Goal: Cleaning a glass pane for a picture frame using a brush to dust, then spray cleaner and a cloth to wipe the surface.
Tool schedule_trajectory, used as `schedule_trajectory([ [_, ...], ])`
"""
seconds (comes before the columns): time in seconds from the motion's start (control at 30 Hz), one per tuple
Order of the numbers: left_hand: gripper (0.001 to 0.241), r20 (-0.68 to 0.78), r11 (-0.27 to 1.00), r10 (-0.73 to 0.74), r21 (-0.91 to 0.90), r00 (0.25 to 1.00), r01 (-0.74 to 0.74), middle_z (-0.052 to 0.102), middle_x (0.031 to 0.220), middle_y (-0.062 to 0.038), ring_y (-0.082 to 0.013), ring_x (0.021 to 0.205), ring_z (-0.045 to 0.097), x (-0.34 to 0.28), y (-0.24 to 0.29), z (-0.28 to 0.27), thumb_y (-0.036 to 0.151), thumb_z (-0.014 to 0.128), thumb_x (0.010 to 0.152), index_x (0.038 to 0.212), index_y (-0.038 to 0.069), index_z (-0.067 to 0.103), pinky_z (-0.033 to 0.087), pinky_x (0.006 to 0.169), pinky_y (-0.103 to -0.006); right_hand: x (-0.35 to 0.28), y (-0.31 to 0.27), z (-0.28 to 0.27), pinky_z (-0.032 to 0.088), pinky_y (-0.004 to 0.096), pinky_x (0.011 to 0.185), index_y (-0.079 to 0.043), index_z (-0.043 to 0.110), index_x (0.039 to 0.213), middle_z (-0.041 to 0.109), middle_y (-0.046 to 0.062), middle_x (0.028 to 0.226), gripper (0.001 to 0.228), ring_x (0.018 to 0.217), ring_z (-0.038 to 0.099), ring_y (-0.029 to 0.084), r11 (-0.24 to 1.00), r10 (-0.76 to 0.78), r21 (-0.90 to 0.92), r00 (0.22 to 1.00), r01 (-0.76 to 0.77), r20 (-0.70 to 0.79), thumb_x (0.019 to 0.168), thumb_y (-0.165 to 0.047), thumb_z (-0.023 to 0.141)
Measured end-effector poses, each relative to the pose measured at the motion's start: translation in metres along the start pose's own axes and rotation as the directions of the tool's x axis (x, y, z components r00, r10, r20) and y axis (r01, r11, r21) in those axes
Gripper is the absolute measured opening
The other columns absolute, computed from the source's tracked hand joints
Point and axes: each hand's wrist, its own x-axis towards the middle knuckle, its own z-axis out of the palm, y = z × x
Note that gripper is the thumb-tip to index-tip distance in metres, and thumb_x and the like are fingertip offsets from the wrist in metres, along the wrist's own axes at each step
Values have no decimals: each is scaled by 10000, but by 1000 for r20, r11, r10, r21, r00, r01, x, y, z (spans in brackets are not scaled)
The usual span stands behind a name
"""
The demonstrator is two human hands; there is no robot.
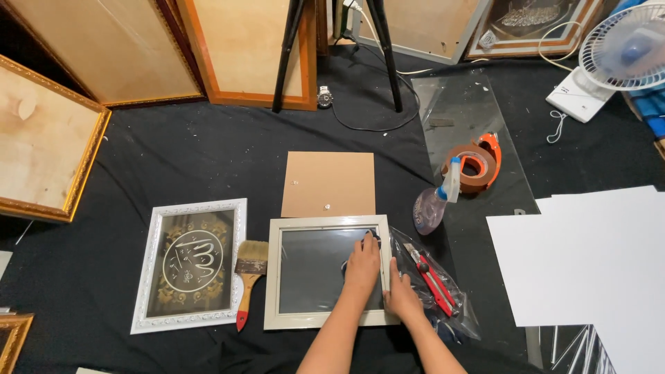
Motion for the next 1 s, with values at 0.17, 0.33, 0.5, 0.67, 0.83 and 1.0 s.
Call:
schedule_trajectory([
  [0.17,386,-101,999,8,55,995,-2,593,1321,-85,-259,905,575,-12,-38,-1,9,625,871,1254,32,662,575,594,-326,-3,0,-2,470,603,995,-346,-156,1657,350,179,1487,899,1211,589,470,1000,-1,12,1000,1,3,1049,-283,503],
  [0.33,500,50,995,-97,34,994,95,537,1439,-124,-335,936,550,-30,-104,-6,-45,613,851,1345,15,567,588,629,-408,-8,-4,-7,482,594,1013,-335,-148,1657,348,184,1493,894,1226,590,438,1000,1,-4,1000,-1,10,1054,-281,510],
  [0.5,560,45,981,-173,98,984,168,545,1394,-141,-335,983,559,-44,-170,-37,-93,651,807,1350,29,580,581,727,-399,-4,-2,-5,492,585,955,-343,-177,1653,334,179,1507,903,1160,614,466,1000,5,-7,1000,-5,22,1056,-312,501],
  [0.67,581,72,939,-278,232,958,255,424,1557,-126,-316,988,547,-51,-192,-25,-146,636,815,1375,-10,560,601,568,-365,-8,-7,-8,480,581,1011,-335,-171,1653,318,174,1529,898,1241,579,438,1000,10,1,1000,-10,23,1058,-293,501],
  [0.83,455,-26,918,-325,230,945,322,522,1486,-157,-302,968,565,-43,-183,-10,-27,546,885,1337,-40,594,562,763,-352,-14,-12,-12,499,565,1001,-306,-161,1660,341,167,1501,901,1213,598,417,1000,13,9,1000,-13,21,1054,-279,505],
  [1.0,466,90,882,-469,-4,878,471,551,1097,-182,-350,935,536,-25,-168,3,-297,606,612,943,31,589,548,654,-416,-7,-8,-6,484,575,986,-316,-193,1654,313,145,1510,911,1168,608,417,1000,13,26,999,-14,29,1053,-266,489],
])
